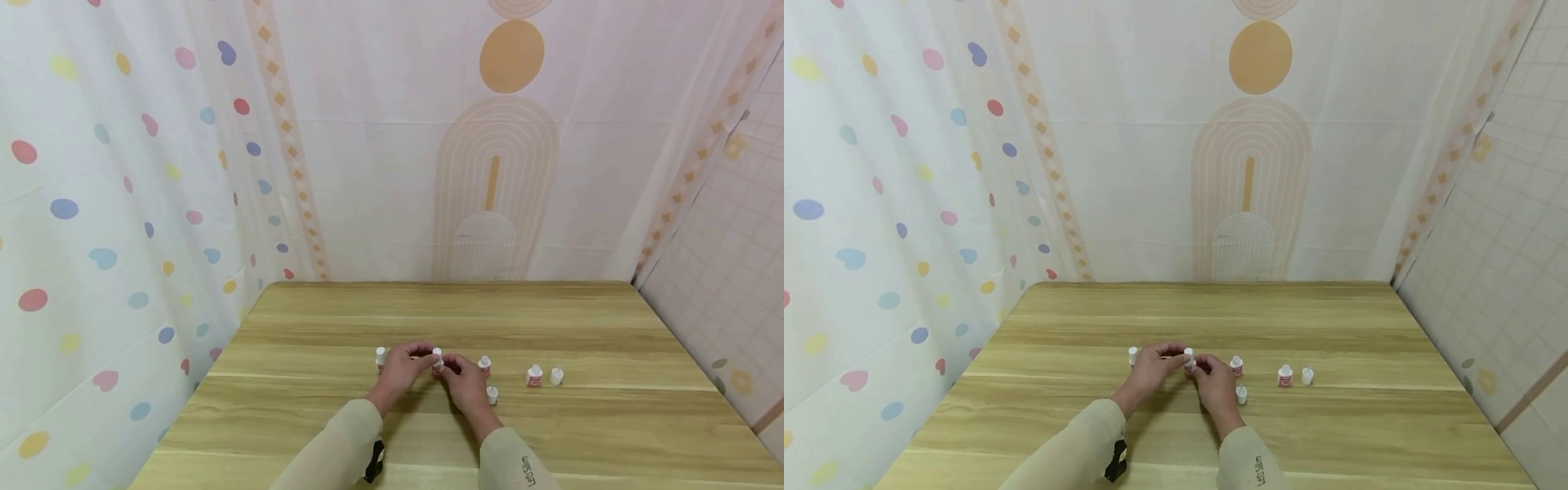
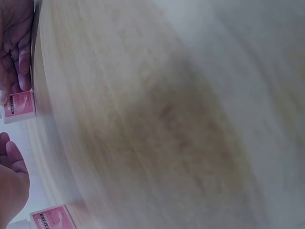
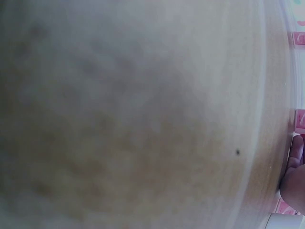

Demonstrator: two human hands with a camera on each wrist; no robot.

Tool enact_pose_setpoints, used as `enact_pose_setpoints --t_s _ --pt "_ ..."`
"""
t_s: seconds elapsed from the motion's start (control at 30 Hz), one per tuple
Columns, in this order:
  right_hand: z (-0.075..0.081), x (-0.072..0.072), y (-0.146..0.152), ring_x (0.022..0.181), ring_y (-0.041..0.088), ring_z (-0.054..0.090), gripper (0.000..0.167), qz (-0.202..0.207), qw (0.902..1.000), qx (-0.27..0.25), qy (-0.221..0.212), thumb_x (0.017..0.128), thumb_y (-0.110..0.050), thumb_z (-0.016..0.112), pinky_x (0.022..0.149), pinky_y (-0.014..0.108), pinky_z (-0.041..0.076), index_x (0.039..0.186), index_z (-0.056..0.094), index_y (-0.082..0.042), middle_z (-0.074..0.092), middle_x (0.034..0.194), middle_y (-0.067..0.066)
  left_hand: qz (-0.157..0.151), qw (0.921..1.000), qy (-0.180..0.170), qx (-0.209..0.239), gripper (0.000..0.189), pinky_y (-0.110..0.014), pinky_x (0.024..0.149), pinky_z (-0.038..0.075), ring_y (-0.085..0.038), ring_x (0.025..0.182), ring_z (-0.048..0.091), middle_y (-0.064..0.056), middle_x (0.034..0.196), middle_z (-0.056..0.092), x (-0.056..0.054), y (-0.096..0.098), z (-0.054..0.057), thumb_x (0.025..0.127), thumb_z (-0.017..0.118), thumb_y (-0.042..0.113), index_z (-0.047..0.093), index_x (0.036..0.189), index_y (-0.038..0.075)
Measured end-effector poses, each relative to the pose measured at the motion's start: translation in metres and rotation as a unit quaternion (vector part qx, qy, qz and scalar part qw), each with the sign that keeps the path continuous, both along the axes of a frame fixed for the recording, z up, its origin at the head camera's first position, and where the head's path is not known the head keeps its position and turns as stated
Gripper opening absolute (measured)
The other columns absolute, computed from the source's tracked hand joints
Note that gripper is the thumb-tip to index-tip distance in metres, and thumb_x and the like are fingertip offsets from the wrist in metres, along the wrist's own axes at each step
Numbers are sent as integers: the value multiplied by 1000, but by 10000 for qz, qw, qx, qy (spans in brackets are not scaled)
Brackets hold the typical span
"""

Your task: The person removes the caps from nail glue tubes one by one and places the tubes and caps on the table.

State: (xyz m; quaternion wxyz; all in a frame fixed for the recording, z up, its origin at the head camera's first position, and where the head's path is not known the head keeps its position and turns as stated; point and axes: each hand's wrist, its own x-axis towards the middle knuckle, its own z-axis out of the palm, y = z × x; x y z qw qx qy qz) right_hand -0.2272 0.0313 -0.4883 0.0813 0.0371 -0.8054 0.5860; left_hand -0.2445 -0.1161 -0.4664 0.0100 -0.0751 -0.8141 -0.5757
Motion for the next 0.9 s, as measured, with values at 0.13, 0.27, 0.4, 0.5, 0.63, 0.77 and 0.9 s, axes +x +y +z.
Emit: enact_pose_setpoints --t_s 0.13,0.27,0.4,0.5,0.63,0.77,0.9 --pt "0 0 0 92 22 65 9 18 10000 8 24 92 -6 69 83 38 50 99 73 -1 72 92 7 51 10000 2 -8 15 -32 78 54 -16 95 64 -1 100 71 -1 1 -1 91 74 19 75 102 9" --pt "-1 0 0 91 22 65 8 18 10000 -1 15 92 -6 70 83 38 50 98 73 -1 72 90 6 34 10000 -22 6 16 -32 78 54 -17 96 64 -1 100 71 0 1 0 91 74 18 75 104 8" --pt "-1 0 0 91 21 66 9 25 10000 15 13 93 -7 69 84 39 50 99 73 -2 72 90 5 -33 10000 -8 29 18 -32 79 54 -17 97 64 -2 102 72 1 0 1 92 72 18 75 107 9" --pt "-1 0 0 92 22 66 9 35 10000 40 -2 93 -6 69 85 40 50 100 73 -2 72 91 5 -38 10000 5 22 16 -32 79 54 -17 97 64 -1 102 72 1 -1 1 93 72 19 76 106 9" --pt "-1 0 0 94 23 65 9 8 10000 71 -11 92 -6 69 86 41 50 100 74 -2 72 92 6 31 10000 14 4 14 -32 79 53 -16 96 63 0 99 71 1 0 1 92 73 19 76 102 10" --pt "0 -1 0 96 24 64 10 -46 9999 124 22 92 -6 69 86 42 50 100 74 -2 72 95 7 80 10000 -14 54 14 -31 77 52 -15 94 62 -1 97 70 1 1 1 91 75 20 75 100 9" --pt "0 0 1 97 24 64 10 -47 9999 139 45 93 -7 69 86 42 50 100 74 -2 72 97 8 89 9999 -31 63 14 -30 76 53 -16 94 61 -1 97 69 1 1 1 90 75 19 75 100 9"
